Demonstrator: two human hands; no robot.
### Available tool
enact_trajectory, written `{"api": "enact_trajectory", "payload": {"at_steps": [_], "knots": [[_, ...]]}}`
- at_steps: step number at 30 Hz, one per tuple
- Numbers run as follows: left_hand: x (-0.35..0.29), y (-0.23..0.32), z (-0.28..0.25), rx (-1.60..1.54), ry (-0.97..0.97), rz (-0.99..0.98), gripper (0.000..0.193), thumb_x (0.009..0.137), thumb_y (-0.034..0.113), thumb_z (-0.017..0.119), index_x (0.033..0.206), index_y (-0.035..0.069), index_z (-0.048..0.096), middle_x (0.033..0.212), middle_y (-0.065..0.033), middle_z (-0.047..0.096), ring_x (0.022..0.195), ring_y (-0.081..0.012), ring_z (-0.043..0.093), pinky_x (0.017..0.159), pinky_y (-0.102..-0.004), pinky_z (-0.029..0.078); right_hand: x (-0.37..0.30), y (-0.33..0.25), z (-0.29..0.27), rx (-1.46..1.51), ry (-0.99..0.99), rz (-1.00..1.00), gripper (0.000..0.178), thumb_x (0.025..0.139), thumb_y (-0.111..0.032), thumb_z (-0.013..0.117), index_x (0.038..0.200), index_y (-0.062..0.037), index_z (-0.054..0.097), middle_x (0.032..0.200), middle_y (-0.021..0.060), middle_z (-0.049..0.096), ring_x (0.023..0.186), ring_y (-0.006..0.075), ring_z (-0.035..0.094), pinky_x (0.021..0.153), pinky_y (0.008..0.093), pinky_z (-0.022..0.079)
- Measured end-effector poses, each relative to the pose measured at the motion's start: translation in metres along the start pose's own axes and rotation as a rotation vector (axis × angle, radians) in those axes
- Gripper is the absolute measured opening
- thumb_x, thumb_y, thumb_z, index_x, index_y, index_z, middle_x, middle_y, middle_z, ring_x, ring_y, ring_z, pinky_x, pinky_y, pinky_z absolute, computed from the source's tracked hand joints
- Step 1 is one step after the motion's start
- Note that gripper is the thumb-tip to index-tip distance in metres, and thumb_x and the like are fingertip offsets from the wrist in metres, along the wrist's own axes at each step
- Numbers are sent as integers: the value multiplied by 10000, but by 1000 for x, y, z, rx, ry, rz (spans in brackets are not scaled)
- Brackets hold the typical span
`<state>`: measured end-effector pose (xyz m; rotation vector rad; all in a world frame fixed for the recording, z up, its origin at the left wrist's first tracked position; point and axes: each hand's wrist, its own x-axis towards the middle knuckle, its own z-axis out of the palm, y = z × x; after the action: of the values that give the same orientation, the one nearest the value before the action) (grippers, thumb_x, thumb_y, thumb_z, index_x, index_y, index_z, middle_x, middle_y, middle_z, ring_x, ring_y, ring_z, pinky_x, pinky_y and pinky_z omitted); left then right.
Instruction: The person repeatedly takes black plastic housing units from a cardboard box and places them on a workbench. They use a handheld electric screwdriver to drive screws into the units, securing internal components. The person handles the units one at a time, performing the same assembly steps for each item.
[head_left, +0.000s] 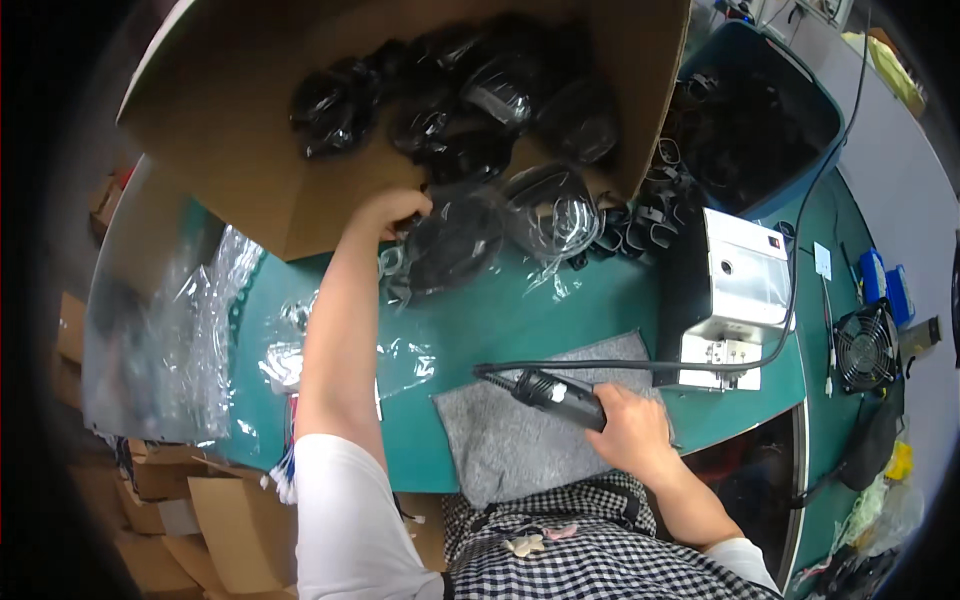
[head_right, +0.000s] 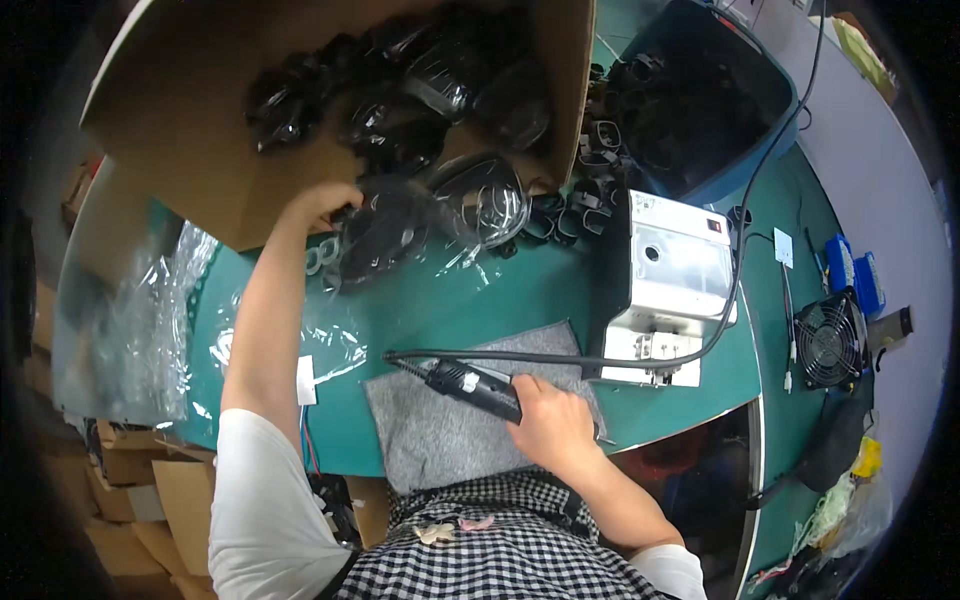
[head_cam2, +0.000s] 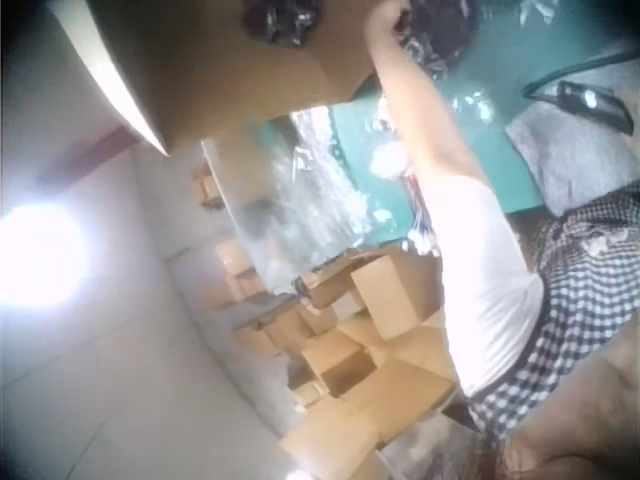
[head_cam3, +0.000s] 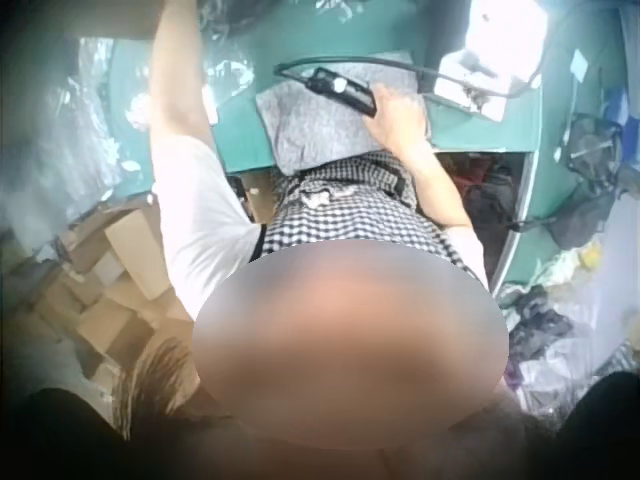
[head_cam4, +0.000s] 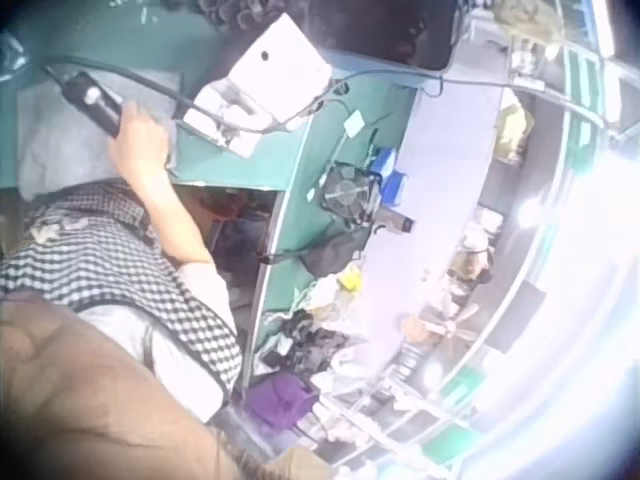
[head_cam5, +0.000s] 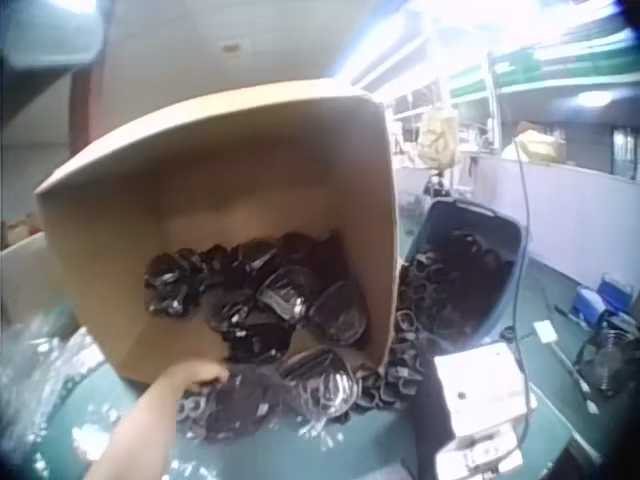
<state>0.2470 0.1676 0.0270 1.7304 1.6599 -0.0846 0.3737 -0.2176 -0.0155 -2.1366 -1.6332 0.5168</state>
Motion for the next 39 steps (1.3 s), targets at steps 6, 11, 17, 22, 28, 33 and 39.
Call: {"api": "enact_trajectory", "payload": {"at_steps": [6,11,17,22,28,33,39], "knots": [[27,-20,-3,-1,574,622,186,708,7,621,890,26,650,878,-150,659,839,-298,643,752,-362,497,3,0,-3,62,4,21,359,629,-128,708,939,-28,559,827,174,631,727,370,631,651,447,515],[-45,6,-44,-148,1342,1207,323,662,-85,532,927,43,664,976,-137,657,936,-296,625,830,-358,487,4,5,-13,175,112,57,383,640,-125,688,985,5,584,759,234,635,720,409,621,680,460,503],[-100,3,-77,-380,1302,1185,166,754,-3,615,904,39,671,818,-93,676,744,-219,649,713,-290,497,-16,-9,-53,688,-59,192,513,594,-141,734,1026,64,548,829,94,601,753,174,565,714,301,457],[-182,23,-72,-358,1034,1300,154,753,-114,563,875,-33,609,777,-86,631,752,-146,594,717,-269,474,-37,-5,-49,915,-322,258,447,625,-55,754,1005,53,545,781,56,586,642,104,548,582,253,455],[-209,8,37,447,-177,1310,197,688,-7,623,884,3,641,800,-158,645,785,-281,617,725,-347,477,-35,24,-21,510,111,398,326,648,-103,695,893,31,528,645,118,593,542,219,586,546,327,463],[-194,-19,130,383,-142,1146,325,725,58,655,1048,30,630,1006,-164,639,1008,-323,570,873,-371,439,-41,18,-13,126,239,304,385,636,-176,714,918,32,555,789,186,615,759,363,602,704,414,469],[-263,-90,150,295,143,1041,747,680,440,711,1272,40,494,1409,-157,357,1349,-349,236,1103,-520,112,-52,22,-19,135,307,324,437,634,-247,769,915,28,579,887,207,600,832,367,600,742,425,476]]}}
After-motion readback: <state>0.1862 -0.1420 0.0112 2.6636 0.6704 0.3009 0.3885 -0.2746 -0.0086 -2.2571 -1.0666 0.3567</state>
